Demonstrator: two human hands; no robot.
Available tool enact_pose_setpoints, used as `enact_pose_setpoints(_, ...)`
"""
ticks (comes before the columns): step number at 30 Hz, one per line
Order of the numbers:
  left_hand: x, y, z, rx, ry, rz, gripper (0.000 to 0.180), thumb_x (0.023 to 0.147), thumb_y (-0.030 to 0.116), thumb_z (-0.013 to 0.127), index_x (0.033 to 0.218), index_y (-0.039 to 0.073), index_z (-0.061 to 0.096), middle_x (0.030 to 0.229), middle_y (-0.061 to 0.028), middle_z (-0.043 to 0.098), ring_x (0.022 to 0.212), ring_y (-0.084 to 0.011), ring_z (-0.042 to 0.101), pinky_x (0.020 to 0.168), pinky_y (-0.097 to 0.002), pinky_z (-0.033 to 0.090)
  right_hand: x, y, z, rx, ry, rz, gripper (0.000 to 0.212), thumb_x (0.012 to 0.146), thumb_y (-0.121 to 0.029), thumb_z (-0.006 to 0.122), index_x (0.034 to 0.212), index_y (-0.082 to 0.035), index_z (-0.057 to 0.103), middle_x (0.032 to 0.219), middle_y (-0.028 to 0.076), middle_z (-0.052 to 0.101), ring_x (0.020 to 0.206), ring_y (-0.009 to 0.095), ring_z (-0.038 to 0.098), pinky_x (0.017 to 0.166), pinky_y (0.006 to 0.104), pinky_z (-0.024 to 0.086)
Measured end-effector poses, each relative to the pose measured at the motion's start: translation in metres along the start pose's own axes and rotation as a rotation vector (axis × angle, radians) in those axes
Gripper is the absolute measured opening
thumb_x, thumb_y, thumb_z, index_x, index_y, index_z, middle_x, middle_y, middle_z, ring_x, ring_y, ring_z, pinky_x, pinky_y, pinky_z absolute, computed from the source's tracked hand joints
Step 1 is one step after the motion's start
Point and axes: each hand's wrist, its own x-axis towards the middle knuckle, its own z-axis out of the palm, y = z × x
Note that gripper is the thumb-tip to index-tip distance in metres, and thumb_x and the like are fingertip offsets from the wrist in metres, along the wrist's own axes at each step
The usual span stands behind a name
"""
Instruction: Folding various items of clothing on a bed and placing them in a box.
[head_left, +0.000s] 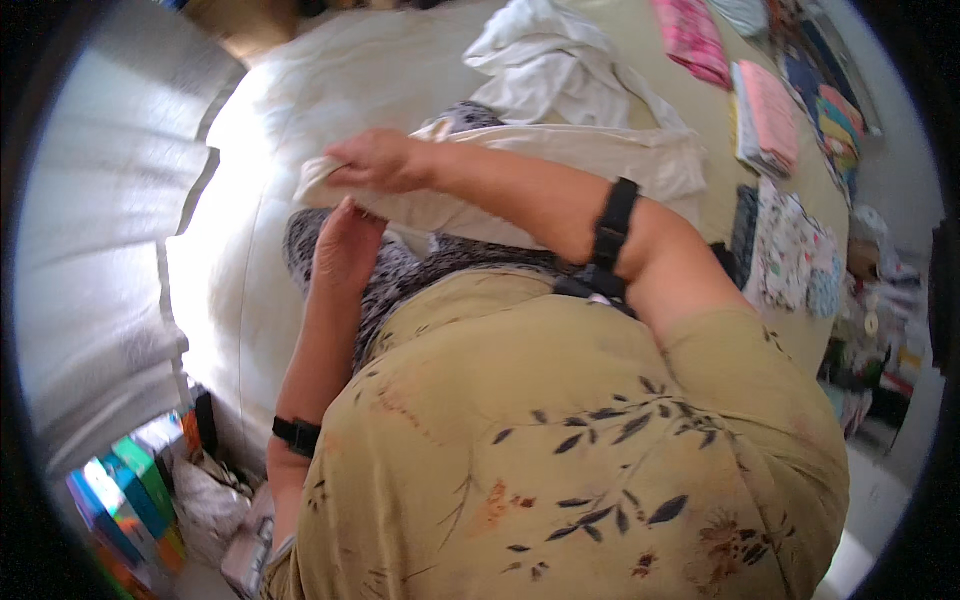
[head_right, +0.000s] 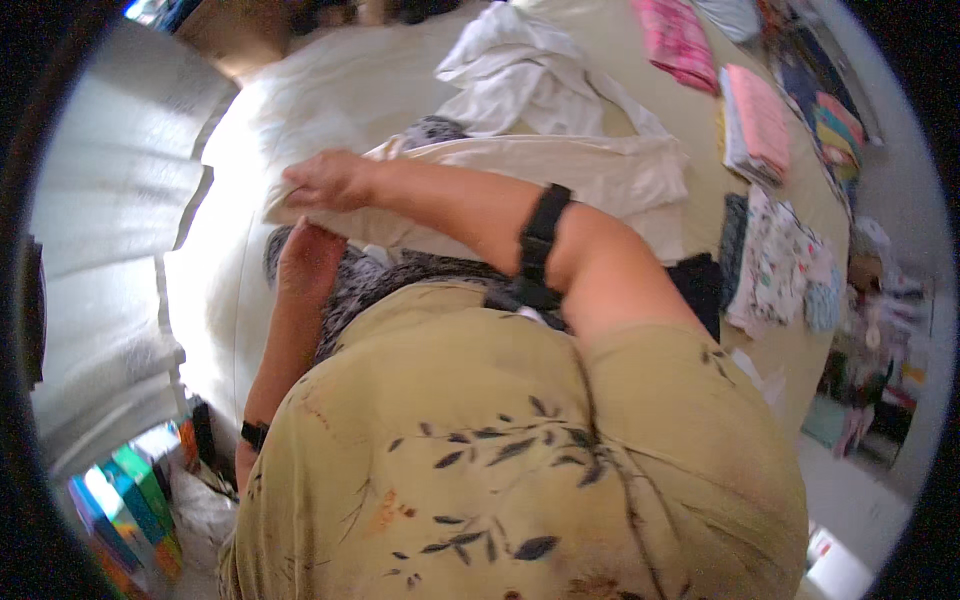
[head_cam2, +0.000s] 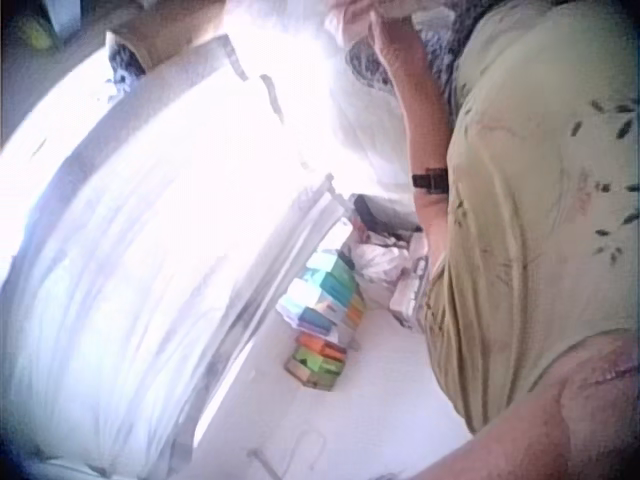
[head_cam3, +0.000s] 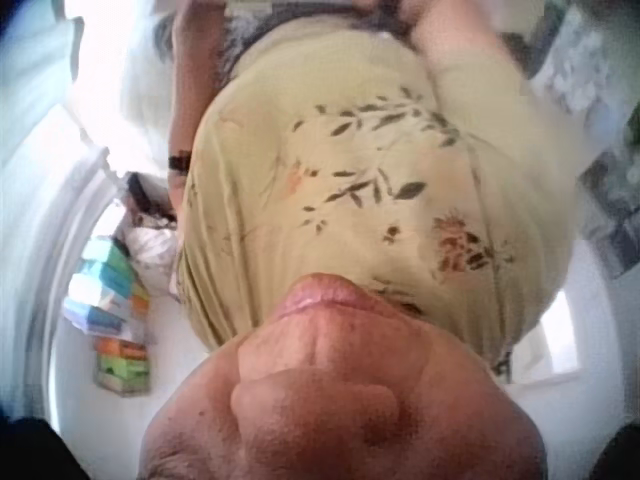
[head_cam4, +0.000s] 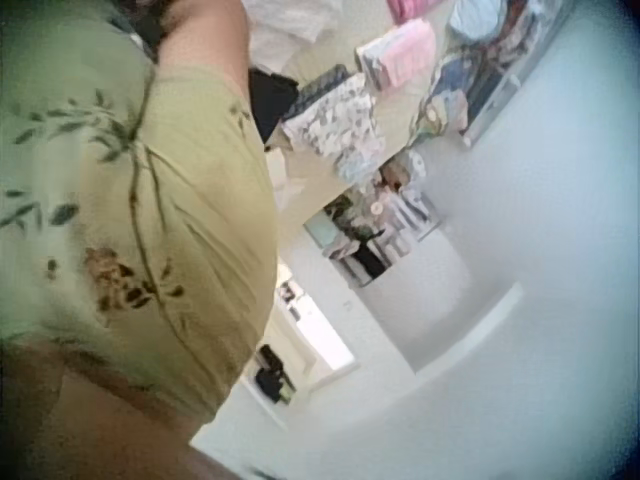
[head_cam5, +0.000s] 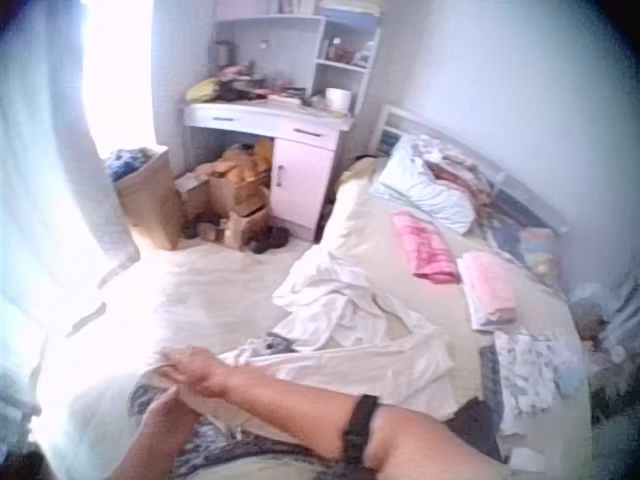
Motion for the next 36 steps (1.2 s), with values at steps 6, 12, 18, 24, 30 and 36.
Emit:
enact_pose_setpoints(6, 0.007, 0.0, 0.028, -0.028, 0.083, -0.133, 0.044, 0.082, 0.027, 0.053, 0.12, 0.007, 0.042, 0.123, -0.0079, 0.044, 0.116, -0.0245, 0.038, 0.098, -0.0419, 0.028, 0.006, 0.007, 0.018, 0.275, 0.147, 0.077, 0.032, 0.082, -0.036, 0.048, 0.084, -0.005, 0.053, 0.082, 0.019, 0.057, 0.079, 0.035, 0.054, 0.07, 0.0396, 0.041)
enact_pose_setpoints(12, 0.011, -0.012, 0.023, -0.08, 0.125, -0.105, 0.047, 0.084, 0.028, 0.051, 0.124, 0.008, 0.036, 0.126, -0.0075, 0.039, 0.117, -0.0232, 0.036, 0.099, -0.0413, 0.027, 0.008, -0.011, 0.039, 0.463, 0.536, 0.196, 0.029, 0.08, -0.033, 0.052, 0.084, -0.005, 0.053, 0.088, 0.016, 0.056, 0.085, 0.032, 0.053, 0.075, 0.0369, 0.041)
enact_pose_setpoints(18, 0.016, 0.0, 0.039, 0.197, 0.356, -0.005, 0.035, 0.091, 0.023, 0.036, 0.122, 0.006, 0.035, 0.122, -0.0112, 0.041, 0.114, -0.0234, 0.04, 0.096, -0.0417, 0.034, -0.013, -0.034, 0.014, 0.325, 0.693, -0.165, 0.033, 0.078, -0.034, 0.056, 0.097, -0.007, 0.051, 0.102, 0.014, 0.05, 0.103, 0.032, 0.043, 0.092, 0.0385, 0.032)
enact_pose_setpoints(24, 0.019, 0.012, 0.026, 0.471, 0.496, -0.009, 0.044, 0.084, 0.019, 0.054, 0.121, 0.005, 0.035, 0.114, -0.011, 0.048, 0.102, -0.0254, 0.051, 0.082, -0.0403, 0.048, -0.136, -0.013, -0.021, -0.344, 0.518, 0.174, 0.042, 0.084, -0.037, 0.047, 0.117, -0.012, 0.047, 0.126, 0.011, 0.039, 0.12, 0.028, 0.03, 0.1, 0.0445, 0.019)
enact_pose_setpoints(30, 0.02, 0.019, 0.039, 0.482, 0.567, 0.009, 0.035, 0.085, 0.016, 0.052, 0.114, 0.002, 0.041, 0.109, -0.0124, 0.05, 0.096, -0.025, 0.054, 0.075, -0.0373, 0.051, -0.179, -0.017, -0.011, -0.158, 0.245, 0.406, 0.054, 0.085, -0.047, 0.038, 0.126, -0.012, 0.038, 0.136, 0.011, 0.027, 0.128, 0.028, 0.017, 0.104, 0.0431, 0.012)
enact_pose_setpoints(36, 0.023, 0.023, 0.066, 0.589, 0.538, 0.037, 0.032, 0.081, 0.008, 0.052, 0.111, 0.001, 0.042, 0.104, -0.0113, 0.052, 0.089, -0.0231, 0.056, 0.068, -0.0342, 0.052, -0.18, -0.015, -0.032, -0.14, 0.533, 0.324, 0.06, 0.085, -0.048, 0.037, 0.127, -0.006, 0.034, 0.135, 0.016, 0.026, 0.127, 0.03, 0.02, 0.104, 0.0397, 0.013)
